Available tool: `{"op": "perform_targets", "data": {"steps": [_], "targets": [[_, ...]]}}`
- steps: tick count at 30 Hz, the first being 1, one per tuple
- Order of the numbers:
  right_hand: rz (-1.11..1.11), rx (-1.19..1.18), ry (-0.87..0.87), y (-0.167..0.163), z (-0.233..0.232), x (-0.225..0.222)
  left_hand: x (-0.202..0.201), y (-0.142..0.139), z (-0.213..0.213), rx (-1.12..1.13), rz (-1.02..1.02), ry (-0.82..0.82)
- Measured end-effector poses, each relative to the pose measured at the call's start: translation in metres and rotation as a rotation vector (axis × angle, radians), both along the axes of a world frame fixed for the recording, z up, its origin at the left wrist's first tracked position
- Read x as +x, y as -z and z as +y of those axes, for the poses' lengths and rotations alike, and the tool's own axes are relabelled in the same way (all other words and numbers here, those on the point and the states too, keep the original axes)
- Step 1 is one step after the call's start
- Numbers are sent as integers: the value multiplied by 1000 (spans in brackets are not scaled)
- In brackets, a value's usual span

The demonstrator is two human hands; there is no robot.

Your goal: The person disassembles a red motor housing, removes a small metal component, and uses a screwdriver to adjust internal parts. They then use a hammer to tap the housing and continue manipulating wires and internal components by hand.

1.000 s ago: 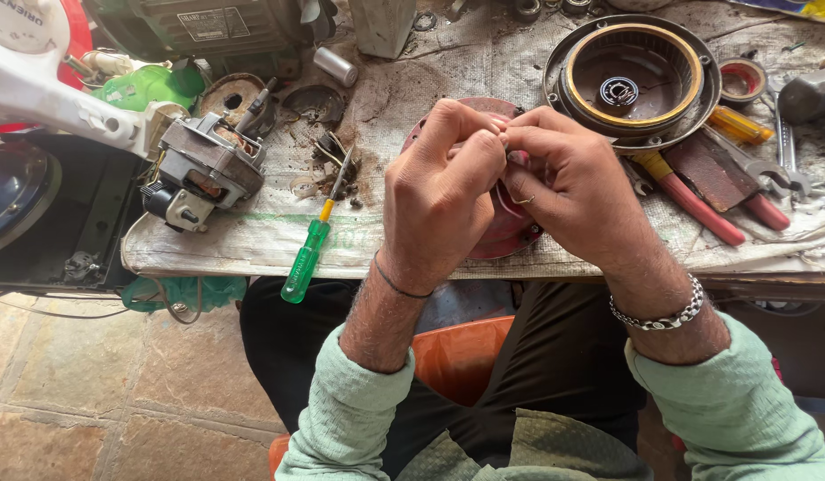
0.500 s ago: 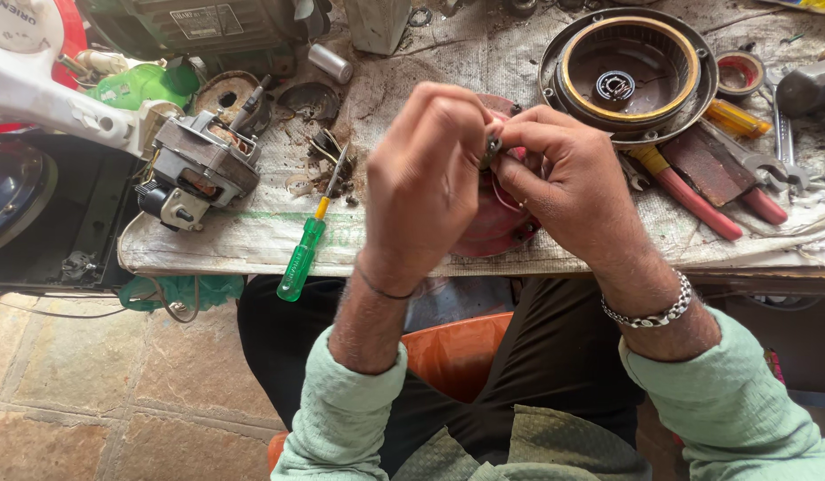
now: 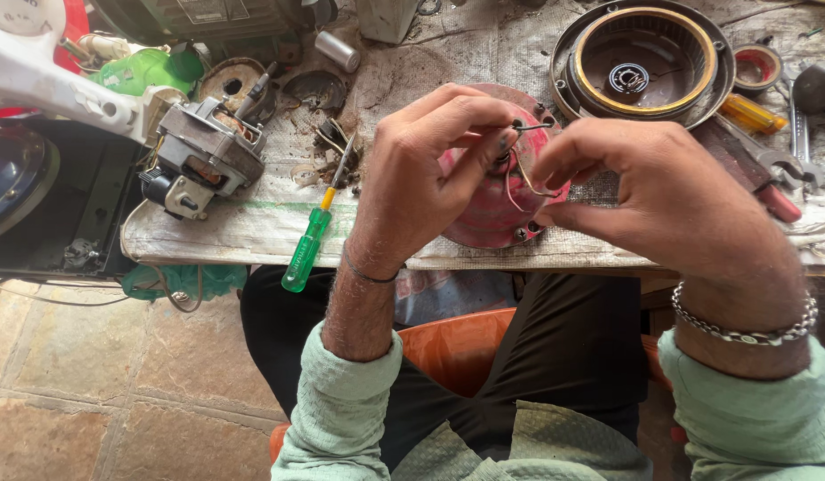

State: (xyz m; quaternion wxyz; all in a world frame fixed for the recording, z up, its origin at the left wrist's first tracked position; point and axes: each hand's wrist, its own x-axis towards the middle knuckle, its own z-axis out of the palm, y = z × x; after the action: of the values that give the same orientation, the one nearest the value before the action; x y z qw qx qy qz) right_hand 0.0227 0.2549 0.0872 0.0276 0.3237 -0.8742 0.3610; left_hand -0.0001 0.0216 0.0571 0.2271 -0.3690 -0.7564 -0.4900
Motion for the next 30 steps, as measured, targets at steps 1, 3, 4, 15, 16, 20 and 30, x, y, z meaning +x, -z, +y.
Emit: {"op": "perform_targets", "data": {"steps": [1,3,4,15,16,20,30], "targets": [[-52,-49,14,0,-1,1,1,0,0,7,2,9],[-155,-147,46,1,-2,3,3,-1,2,20,-10,27],[-155,-217,84,3,-3,3,4,-2,2,26,-24,34],[72,-505,224,33,-10,-8,0,2,3,-26,-4,-7],[43,-523,215,36,-10,-9,0,3,1,-19,-8,-13],[-204,-707,94,41,-12,-14,-2,2,-2,-13,-6,-56],[-188,-738,226,36,-33,-8,-3,4,-4,29,-46,-64]]}}
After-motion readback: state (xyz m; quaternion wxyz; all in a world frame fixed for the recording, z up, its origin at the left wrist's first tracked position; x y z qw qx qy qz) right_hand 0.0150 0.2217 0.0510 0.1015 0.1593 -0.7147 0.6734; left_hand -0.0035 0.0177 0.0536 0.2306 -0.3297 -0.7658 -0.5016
